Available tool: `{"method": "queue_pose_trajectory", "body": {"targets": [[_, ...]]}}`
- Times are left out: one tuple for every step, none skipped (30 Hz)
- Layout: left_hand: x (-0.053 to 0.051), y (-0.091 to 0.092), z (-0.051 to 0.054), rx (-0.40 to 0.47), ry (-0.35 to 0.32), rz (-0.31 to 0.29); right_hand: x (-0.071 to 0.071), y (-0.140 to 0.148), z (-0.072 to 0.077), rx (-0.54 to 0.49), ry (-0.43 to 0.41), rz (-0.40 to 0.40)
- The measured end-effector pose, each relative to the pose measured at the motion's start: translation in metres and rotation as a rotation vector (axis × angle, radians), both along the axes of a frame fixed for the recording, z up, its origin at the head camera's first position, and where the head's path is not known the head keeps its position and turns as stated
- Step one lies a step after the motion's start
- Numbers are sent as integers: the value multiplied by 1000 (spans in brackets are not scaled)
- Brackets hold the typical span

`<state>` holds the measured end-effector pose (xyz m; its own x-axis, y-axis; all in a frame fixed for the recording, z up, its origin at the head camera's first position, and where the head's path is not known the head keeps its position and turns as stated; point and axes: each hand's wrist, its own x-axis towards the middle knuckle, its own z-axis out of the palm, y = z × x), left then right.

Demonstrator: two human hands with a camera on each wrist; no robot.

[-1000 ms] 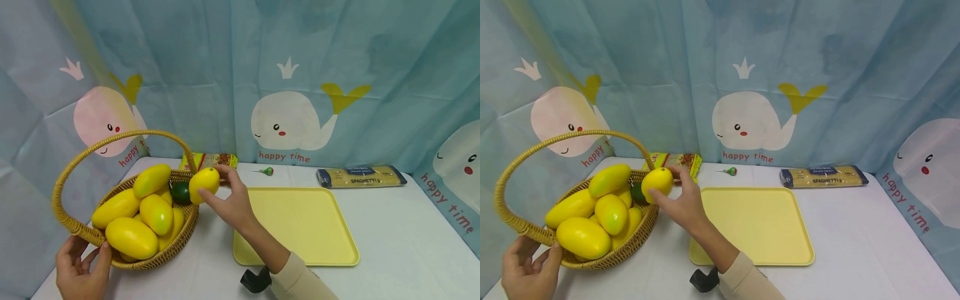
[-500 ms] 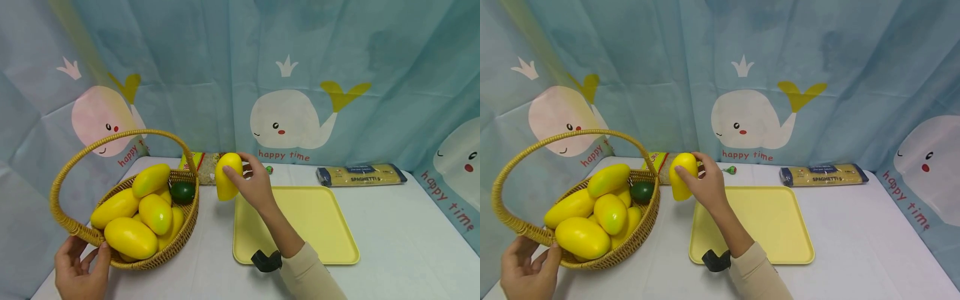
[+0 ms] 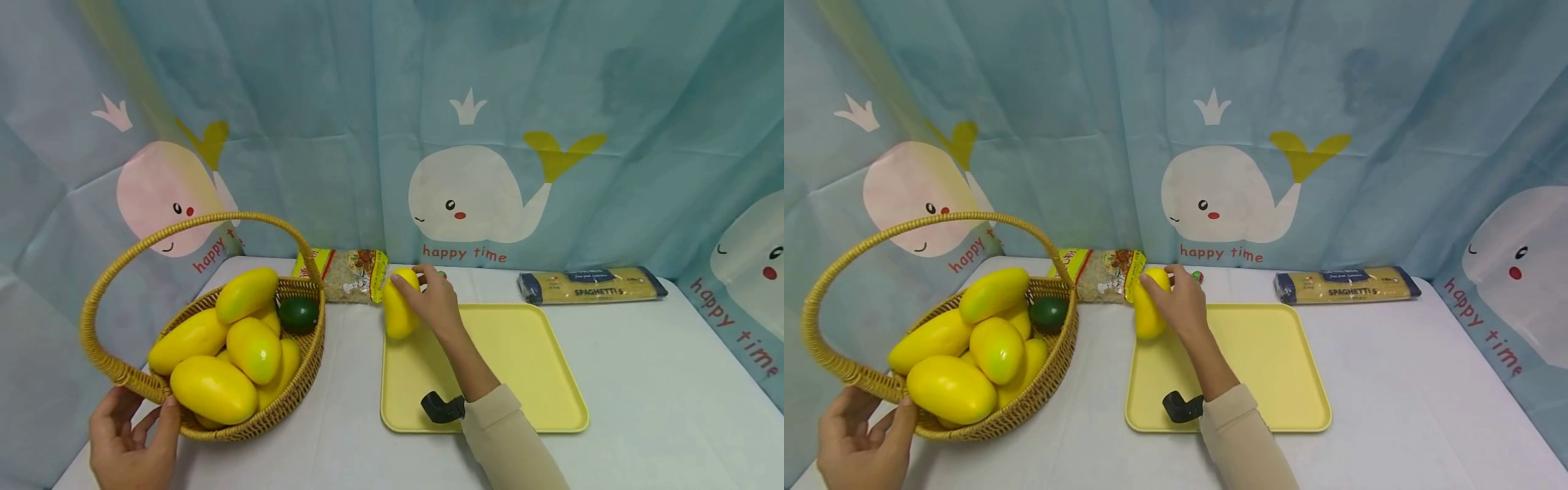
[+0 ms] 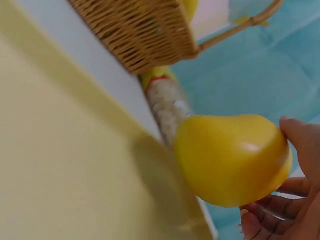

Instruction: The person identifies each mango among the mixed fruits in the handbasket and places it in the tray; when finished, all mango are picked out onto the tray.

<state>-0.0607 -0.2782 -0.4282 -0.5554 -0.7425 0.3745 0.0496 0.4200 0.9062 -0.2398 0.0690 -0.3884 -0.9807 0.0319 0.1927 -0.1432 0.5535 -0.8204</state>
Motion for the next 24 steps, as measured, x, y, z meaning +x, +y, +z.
{"method": "queue_pose_trajectory", "body": {"targets": [[0,0,0,-2,1,0,-1,0,-3,9,-26,-6],[0,0,0,-3,3,1,-2,1,-6,17,-47,-11],[0,0,0,-2,5,1,-4,1,-9,22,-64,-16],[0,0,0,-2,4,2,-4,1,-11,26,-78,-21],[0,1,0,0,3,2,-5,1,-12,29,-87,-26],[0,1,0,1,2,3,-6,1,-14,28,-93,-31],[0,1,0,4,-2,4,-7,2,-15,28,-97,-35],[0,1,0,6,0,4,-7,2,-16,25,-100,-37],[-1,1,1,6,2,2,-8,2,-16,20,-103,-38],[-1,1,1,7,5,1,-8,2,-16,16,-107,-37],[-1,1,1,5,9,1,-8,2,-17,14,-111,-35],[-1,1,1,6,13,-1,-8,2,-17,14,-115,-31],[-1,1,1,6,18,-2,-8,2,-18,14,-121,-28],[-1,0,1,6,23,-3,-9,2,-18,15,-127,-23],[-1,0,0,5,24,-3,-9,2,-18,17,-134,-18],[-1,0,0,3,22,-2,-9,2,-18,21,-142,-12],[-1,0,0,3,20,-2,-9,2,-17,25,-153,-4],[-1,0,0,4,16,-1,-9,3,-17,32,-165,6],[-1,0,0,3,10,2,-10,4,-17,37,-183,17],[-1,0,0,3,1,5,-10,5,-15,35,-203,32],[-1,0,0,4,-6,8,-10,7,-14,34,-224,48],[0,0,0,7,-11,11,-11,9,-13,36,-247,65],[0,0,0,9,-15,15,-11,11,-11,33,-271,82],[0,0,0,11,-20,18,-11,14,-9,34,-293,98]]}}
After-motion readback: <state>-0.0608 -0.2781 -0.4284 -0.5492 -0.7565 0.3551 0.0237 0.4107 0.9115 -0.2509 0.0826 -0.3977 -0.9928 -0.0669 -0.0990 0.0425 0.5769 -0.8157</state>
